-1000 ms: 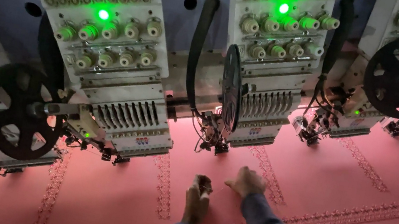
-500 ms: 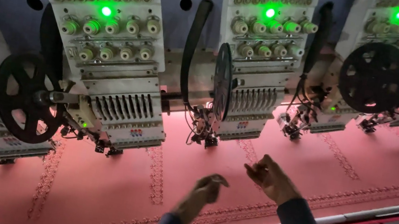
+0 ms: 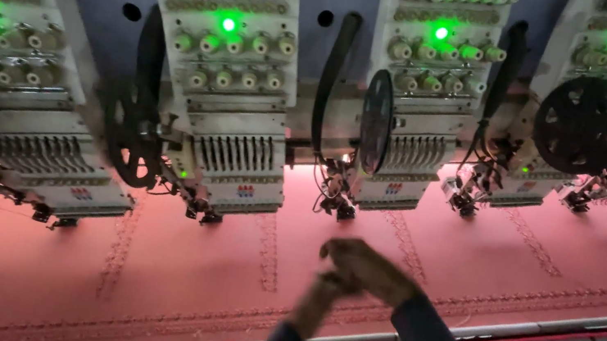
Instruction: Operating and threading a multi-head industrial embroidery machine on a pink fabric sheet.
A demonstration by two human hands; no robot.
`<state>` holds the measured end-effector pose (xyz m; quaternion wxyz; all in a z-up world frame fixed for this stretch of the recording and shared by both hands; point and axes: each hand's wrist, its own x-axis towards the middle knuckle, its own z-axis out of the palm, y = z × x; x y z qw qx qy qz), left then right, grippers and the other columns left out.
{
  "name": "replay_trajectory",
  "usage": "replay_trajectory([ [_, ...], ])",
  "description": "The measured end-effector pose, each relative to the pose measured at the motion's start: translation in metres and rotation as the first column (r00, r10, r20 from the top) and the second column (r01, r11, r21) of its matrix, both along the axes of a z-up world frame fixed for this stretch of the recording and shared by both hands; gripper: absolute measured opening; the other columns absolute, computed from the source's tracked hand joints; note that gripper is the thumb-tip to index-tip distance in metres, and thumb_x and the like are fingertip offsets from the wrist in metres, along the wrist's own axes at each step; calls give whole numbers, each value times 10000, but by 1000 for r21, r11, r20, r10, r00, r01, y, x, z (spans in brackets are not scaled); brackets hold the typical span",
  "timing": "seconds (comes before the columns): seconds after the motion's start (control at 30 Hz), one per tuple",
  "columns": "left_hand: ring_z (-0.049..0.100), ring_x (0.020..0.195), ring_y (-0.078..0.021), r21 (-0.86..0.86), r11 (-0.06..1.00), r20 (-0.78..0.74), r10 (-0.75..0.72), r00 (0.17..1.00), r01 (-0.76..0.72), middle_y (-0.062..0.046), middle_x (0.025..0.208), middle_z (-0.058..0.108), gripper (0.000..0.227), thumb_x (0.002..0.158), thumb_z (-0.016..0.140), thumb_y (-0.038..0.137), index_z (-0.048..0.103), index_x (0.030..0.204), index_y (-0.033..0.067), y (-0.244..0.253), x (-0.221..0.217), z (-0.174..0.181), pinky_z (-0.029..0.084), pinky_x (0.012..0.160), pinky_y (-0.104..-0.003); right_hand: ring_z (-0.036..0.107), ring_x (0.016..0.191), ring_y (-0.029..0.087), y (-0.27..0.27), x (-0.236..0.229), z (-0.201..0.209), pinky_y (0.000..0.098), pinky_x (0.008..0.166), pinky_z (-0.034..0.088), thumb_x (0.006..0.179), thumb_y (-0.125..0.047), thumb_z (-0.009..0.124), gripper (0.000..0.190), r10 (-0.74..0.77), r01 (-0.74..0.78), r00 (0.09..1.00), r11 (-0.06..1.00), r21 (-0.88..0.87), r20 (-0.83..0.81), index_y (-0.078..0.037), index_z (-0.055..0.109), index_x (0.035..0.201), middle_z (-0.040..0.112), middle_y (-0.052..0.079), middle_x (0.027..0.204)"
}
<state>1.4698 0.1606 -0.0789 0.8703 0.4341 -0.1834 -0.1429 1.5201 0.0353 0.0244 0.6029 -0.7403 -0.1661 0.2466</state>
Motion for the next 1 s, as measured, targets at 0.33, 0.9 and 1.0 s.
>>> replay_trajectory([
  [0.33, 349, 565, -104, -623, 714, -392, 67, 918, -319, 45, 648, 283, 169, 1085, 525, 219, 621, 980, 128, 133, -22, 28, 338, 534, -250, 603, 611, 153, -39, 65, -218, 276, 479, 472, 887, -376, 638, 373, 222, -204, 952, 973, 106, -209, -22, 736, 951, 678, 89, 758],
  [0.9, 488, 718, -136, -273, 728, -471, 469, 747, -629, 5, 775, 504, 324, 1112, 491, 282, 537, 816, 156, 236, -23, -54, 421, 683, -302, 497, 675, 172, 126, 30, -177, 355, 649, 377, 952, -283, 427, 356, -22, 27, 999, 981, -190, 24, -126, 636, 710, 640, 71, 760],
  [1.0, 608, 1066, -234, -301, 628, -460, 563, 687, -717, -88, 1053, 661, 267, 1062, 544, 320, 649, 901, 135, 267, -25, -48, 454, 994, -429, 598, 686, 177, 170, 28, -234, 331, 679, 463, 1019, -229, 474, 391, -22, 22, 984, 1000, -2, -174, -34, 701, 768, 729, 116, 791],
])
